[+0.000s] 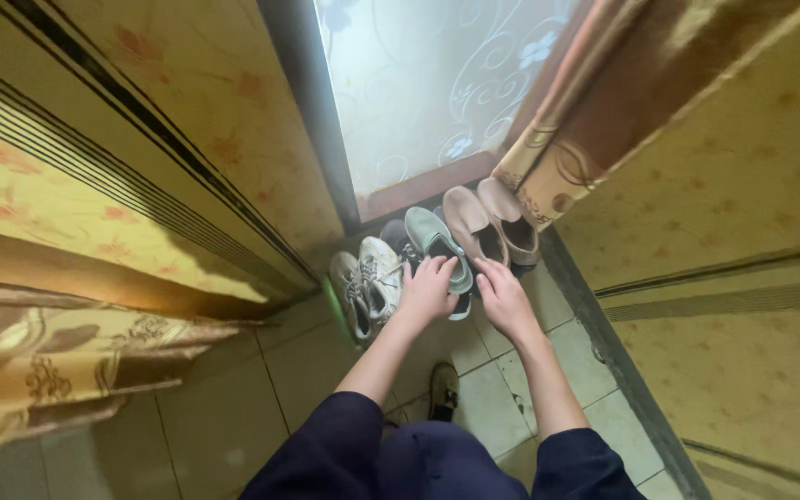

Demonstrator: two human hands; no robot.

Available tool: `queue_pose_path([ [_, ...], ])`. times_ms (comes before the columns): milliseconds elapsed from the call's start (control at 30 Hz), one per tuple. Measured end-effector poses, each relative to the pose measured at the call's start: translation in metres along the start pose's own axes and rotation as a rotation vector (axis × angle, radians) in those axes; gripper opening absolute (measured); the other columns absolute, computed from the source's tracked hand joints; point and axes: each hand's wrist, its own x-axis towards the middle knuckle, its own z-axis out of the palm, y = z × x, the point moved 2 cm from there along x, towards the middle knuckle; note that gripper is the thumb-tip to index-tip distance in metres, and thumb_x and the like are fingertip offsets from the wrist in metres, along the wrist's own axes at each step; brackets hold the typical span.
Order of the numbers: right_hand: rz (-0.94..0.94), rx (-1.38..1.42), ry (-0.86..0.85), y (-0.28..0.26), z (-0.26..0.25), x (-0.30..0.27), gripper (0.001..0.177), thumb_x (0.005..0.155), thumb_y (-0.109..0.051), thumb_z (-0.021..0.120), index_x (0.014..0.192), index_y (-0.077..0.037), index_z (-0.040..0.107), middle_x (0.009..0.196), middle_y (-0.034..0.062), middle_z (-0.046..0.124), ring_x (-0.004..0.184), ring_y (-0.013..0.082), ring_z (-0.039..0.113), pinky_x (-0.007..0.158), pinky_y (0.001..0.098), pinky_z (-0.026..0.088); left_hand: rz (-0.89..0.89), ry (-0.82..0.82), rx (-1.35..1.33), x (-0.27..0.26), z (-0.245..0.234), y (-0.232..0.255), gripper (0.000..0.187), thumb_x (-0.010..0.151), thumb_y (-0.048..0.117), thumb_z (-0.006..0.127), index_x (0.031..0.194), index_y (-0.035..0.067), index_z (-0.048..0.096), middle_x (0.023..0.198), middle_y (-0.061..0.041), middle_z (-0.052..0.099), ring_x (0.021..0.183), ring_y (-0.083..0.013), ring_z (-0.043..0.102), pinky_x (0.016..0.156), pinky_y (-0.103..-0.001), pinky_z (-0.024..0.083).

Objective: The person removes shoes from a wooden bench and a green shoe rack, then places them back in a more organized arrangement. The person handles sneakers, sandals, and slip-on shoes, moving them between the bench and the rack.

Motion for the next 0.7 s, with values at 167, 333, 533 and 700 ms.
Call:
queue_pose_path([
  [167,-0.012,-0.147,0.226,-0.091,-0.061,-0.013,0.046,0.104,-0.036,0.054,0.139,-0.008,0.062,0.146,0.0214,0.056,0.138,0.0377,0.05,0.115,0.0446,0.039,0.264,0.114,0.053,-0.023,-0.095,0.06,0.078,0.078,0.025,0.076,0.149,0.013,0.045,0.15,-0.015,0.046,0.146,-0.0389,0.036,0.116,-0.07,0.024],
  [333,0.128,-0.207,0.386,-0.168,-0.14,-0.063,0.056,0.104,-0.047,0.049,0.148,-0.013,0.055,0.158,0.0199,0.042,0.146,0.0408,0.037,0.118,0.0494,0.031,0.568,0.254,-0.065,-0.051,-0.166,0.149,0.079,0.082,0.027,0.076,0.152,0.014,0.042,0.155,-0.022,0.041,0.149,-0.0471,0.03,0.118,-0.065,0.028],
  [533,0.334,-0.19,0.603,-0.17,-0.194,-0.173,0.06,0.105,-0.048,0.049,0.154,-0.013,0.047,0.163,0.0197,0.034,0.152,0.041,0.029,0.12,0.0494,0.027,0.779,0.049,0.032,-0.1,-0.169,0.26,0.087,0.078,0.027,0.079,0.154,0.018,0.037,0.159,-0.02,0.033,0.152,-0.0433,0.022,0.121,-0.069,0.014],
  [700,0.582,-0.158,0.789,-0.147,-0.206,-0.287,0.056,0.103,-0.045,0.048,0.151,-0.016,0.049,0.162,0.0188,0.038,0.145,0.0395,0.043,0.113,0.046,0.04,0.958,-0.175,0.033,-0.155,-0.112,0.33,0.086,0.082,0.031,0.08,0.155,0.025,0.035,0.165,-0.019,0.027,0.155,-0.0426,0.016,0.121,-0.069,0.009],
])
